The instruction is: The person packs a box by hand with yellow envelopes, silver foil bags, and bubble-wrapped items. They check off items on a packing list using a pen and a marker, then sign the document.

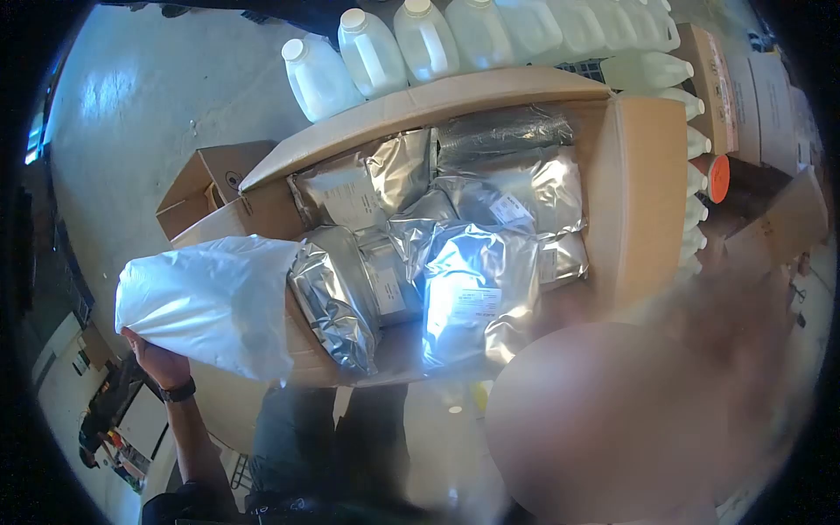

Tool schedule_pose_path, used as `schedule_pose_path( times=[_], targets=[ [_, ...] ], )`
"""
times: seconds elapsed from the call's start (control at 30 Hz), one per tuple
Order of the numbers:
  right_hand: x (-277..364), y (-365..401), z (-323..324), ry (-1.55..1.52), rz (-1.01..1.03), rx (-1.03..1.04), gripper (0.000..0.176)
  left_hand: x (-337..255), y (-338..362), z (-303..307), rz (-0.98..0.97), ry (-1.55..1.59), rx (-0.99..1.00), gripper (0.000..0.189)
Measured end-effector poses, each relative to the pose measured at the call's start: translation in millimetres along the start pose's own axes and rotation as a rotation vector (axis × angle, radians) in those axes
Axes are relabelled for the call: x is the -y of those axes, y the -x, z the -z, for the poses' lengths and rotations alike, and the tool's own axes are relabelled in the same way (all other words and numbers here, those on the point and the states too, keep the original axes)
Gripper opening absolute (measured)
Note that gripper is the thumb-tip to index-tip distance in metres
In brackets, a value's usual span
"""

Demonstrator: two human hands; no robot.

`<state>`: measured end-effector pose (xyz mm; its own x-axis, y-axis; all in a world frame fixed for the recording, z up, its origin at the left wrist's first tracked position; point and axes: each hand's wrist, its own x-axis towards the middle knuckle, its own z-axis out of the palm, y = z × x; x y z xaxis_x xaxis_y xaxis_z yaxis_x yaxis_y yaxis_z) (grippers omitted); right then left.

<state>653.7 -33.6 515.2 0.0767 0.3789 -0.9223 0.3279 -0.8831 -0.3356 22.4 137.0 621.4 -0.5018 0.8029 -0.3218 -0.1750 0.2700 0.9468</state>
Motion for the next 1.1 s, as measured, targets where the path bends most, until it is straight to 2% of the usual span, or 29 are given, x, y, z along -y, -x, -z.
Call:
schedule_pose_path(
  times=[0.07, 0.1, 0.13, 0.17, 0.2, 0.23, 0.27, 0.3, 0.37, 0.4, 0.47, 0.5, 0.57, 0.6, 0.63, 0.67, 0.7, 0.73, 0.77, 0.83, 0.87, 0.93, 0.97, 1.0, 1.03, 1.1],
  targets=[
    [36, -29, 16, 0.371, 0.153, -0.211, 0.017, 10, 7, 4, 0.061, 0.013, -0.016, 0.045],
    [67, -50, 15, 0.608, 0.347, -0.470, 0.018, 17, 11, 8, 0.110, 0.029, -0.023, 0.045],
    [124, -63, 12, 0.426, 0.467, -0.603, 0.023, 30, 13, 23, 0.090, 0.043, 0.078, 0.045],
    [144, -95, 14, 0.196, 0.530, -0.684, 0.037, 37, 19, 26, 0.102, 0.044, 0.079, 0.045],
    [172, -114, 16, 0.276, 0.533, -0.796, 0.045, 43, 25, 23, 0.097, 0.070, 0.102, 0.045],
    [190, -138, 28, 0.436, 0.385, -0.868, 0.055, 49, 30, 17, 0.094, 0.100, 0.136, 0.046],
    [191, -173, 44, 0.405, 0.285, -0.930, 0.062, 47, 39, 5, 0.110, 0.078, 0.059, 0.046],
    [185, -205, 58, 0.373, 0.185, -0.992, 0.069, 49, 41, 9, 0.125, 0.085, 0.085, 0.046],
    [193, -235, 68, 0.327, 0.012, -0.716, 0.070, 50, 46, 23, 0.131, 0.036, 0.122, 0.045],
    [191, -241, 64, 0.318, -0.001, -0.738, 0.070, 51, 46, 26, 0.137, 0.044, 0.147, 0.045],
    [188, -251, 55, 0.420, -0.162, -0.972, 0.057, 52, 46, 33, 0.131, 0.075, 0.191, 0.045],
    [187, -249, 59, 0.412, -0.169, -0.988, 0.057, 55, 45, 38, 0.131, 0.084, 0.209, 0.045],
    [177, -236, 63, 0.155, 0.009, -0.985, 0.034, 61, 48, 47, 0.097, 0.082, 0.261, 0.045],
    [175, -220, 54, 0.196, 0.188, -1.017, 0.011, 64, 50, 50, 0.108, 0.063, 0.194, 0.045],
    [167, -212, 42, 0.125, 0.364, -1.040, 0.013, 66, 52, 45, 0.117, 0.082, 0.214, 0.045],
    [159, -210, 31, 0.083, 0.579, -1.122, 0.014, 65, 54, 38, 0.117, 0.030, 0.149, 0.046],
    [154, -198, 19, -0.126, 0.847, -1.066, 0.014, 63, 54, 28, 0.115, -0.027, 0.090, 0.047],
    [164, -160, 2, 0.081, 0.894, -1.192, 0.014, 62, 54, 18, 0.120, -0.014, 0.125, 0.047],
    [159, -139, -14, 0.073, 0.924, -1.174, 0.013, 59, 56, 6, 0.105, -0.060, 0.100, 0.051],
    [149, -95, -41, 0.091, 1.017, -1.322, 0.013, 54, 53, -22, 0.079, -0.110, 0.115, 0.055],
    [138, -76, -50, -0.088, 1.025, -1.412, 0.014, 52, 51, -35, 0.034, -0.132, 0.159, 0.055],
    [103, -43, -56, -0.690, 0.933, -1.500, 0.010, 49, 54, -74, -0.034, -0.116, 0.224, 0.055],
    [87, -18, -48, -0.874, 0.783, -1.559, 0.008, 49, 60, -104, -0.046, -0.121, 0.269, 0.055],
    [50, -21, -43, -1.086, 0.880, -1.675, 0.009, 51, 70, -134, -0.058, -0.057, 0.306, 0.054],
    [43, 6, -28, -1.578, 0.885, -1.564, 0.011, 55, 80, -164, -0.063, 0.010, 0.343, 0.054],
    [-3, 34, -4, -1.517, 0.914, -1.605, 0.010, 56, 108, -239, 0.064, 0.131, 0.354, 0.054]
  ],
)
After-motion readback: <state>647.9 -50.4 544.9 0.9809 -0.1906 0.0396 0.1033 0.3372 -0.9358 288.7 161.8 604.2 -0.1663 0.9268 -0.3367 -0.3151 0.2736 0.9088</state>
